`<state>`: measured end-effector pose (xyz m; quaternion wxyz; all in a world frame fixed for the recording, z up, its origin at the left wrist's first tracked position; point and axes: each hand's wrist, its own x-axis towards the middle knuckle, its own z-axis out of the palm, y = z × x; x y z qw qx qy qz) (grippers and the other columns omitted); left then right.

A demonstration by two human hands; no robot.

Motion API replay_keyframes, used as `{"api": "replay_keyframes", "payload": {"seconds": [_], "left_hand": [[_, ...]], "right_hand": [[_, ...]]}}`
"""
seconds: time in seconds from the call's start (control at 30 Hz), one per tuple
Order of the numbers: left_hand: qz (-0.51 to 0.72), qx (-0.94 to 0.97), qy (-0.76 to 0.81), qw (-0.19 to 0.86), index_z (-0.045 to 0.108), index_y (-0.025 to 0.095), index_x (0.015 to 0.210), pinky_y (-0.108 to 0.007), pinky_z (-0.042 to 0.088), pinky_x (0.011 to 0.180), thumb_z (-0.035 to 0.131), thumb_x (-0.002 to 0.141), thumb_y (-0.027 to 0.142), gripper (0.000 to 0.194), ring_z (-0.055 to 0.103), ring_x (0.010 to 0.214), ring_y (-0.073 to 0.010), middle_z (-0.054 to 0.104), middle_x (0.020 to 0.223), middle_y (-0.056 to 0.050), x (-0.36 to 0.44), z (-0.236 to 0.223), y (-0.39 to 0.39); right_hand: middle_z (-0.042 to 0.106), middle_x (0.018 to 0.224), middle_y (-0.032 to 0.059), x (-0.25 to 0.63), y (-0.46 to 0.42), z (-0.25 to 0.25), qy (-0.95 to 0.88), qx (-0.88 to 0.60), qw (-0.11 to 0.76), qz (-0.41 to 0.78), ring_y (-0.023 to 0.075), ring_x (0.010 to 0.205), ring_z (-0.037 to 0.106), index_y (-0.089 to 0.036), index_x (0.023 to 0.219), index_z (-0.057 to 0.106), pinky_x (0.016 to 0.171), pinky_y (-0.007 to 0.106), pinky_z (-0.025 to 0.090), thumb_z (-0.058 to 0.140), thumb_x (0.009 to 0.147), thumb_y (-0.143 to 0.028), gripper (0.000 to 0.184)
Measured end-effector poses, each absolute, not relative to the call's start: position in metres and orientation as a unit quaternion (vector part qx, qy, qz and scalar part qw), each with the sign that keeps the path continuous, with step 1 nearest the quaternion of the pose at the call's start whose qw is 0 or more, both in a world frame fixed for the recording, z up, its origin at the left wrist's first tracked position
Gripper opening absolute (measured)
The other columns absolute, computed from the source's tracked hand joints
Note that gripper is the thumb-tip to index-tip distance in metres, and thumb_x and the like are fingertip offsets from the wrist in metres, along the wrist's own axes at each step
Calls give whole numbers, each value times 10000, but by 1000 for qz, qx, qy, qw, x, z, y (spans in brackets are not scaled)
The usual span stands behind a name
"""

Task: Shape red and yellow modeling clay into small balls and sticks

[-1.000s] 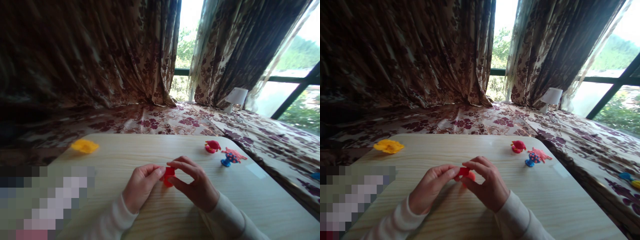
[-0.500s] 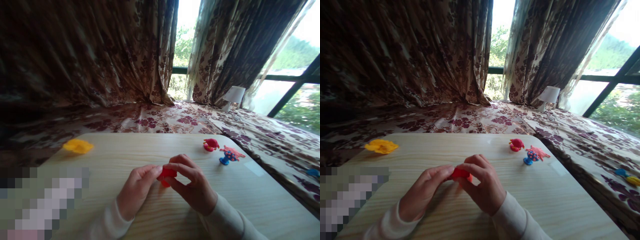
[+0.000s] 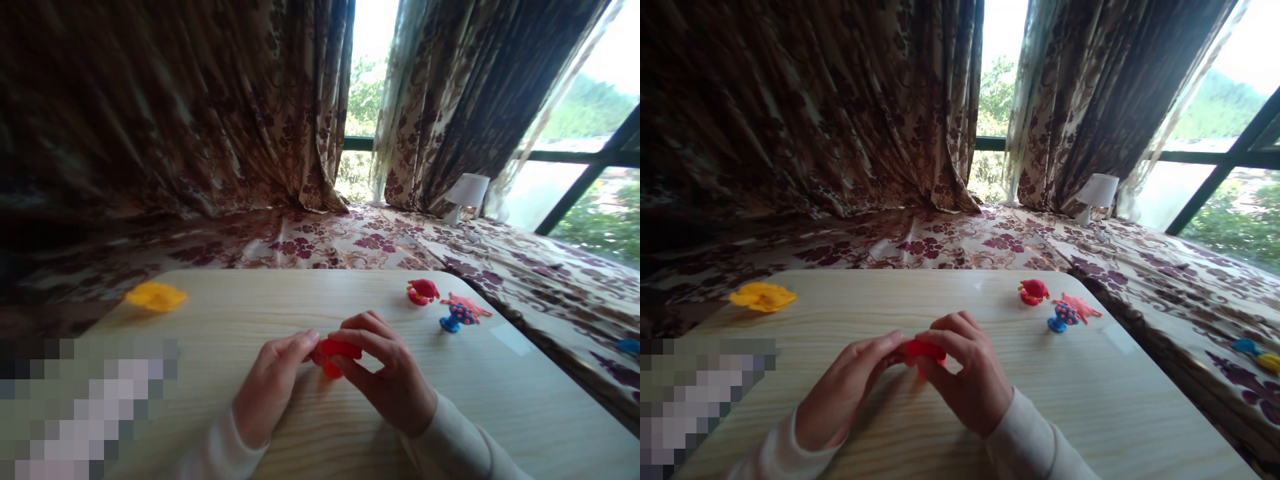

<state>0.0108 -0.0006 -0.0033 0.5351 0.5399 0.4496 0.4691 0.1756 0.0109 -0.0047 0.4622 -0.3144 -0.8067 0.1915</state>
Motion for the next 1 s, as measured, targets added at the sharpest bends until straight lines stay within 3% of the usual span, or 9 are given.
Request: {"api": "replay_keyframes", "payload": {"seconds": [0.17, 0.4, 0.6, 0.83, 1.0], "left_hand": [[437, 589, 442, 516, 713, 150, 814, -263, 430, 792, 481, 835, 371, 321, 576, 792, -174, 692, 803, -38, 10, -2, -1], [433, 590, 442, 518, 711, 146, 799, -259, 437, 774, 477, 839, 385, 338, 574, 778, -169, 684, 789, -39, 12, -3, -2], [451, 560, 464, 516, 705, 142, 846, -268, 433, 782, 522, 811, 393, 313, 581, 788, -175, 693, 791, -41, 8, -5, 0], [461, 524, 459, 549, 696, 139, 817, -242, 444, 748, 587, 771, 380, 268, 587, 760, -153, 699, 769, -36, 8, -3, 1], [470, 505, 456, 562, 678, 142, 817, -233, 451, 748, 615, 753, 364, 239, 594, 771, -147, 699, 776, -35, 9, -5, 1]], "right_hand": [[600, 835, 52, 174, 10, -5, -803, -322, 466, 187, 168, 786, 538, -220, 989, 658, 706, 301, 477, 609, 796, -202, 200], [588, 787, 40, 173, 10, -6, -808, -323, 454, 193, 160, 762, 529, -239, 938, 685, 697, 292, 471, 590, 819, -203, 157], [596, 999, 75, 178, 13, -7, -788, -333, 494, 157, 201, 934, 551, -229, 1087, 609, 801, 334, 484, 651, 760, -189, 332], [603, 896, 59, 179, 15, -11, -787, -328, 498, 159, 185, 851, 565, -228, 951, 649, 740, 319, 498, 622, 779, -164, 185], [591, 1009, 75, 177, 13, -10, -797, -334, 478, 159, 200, 939, 555, -231, 1089, 605, 803, 327, 487, 643, 755, -164, 342]]}}
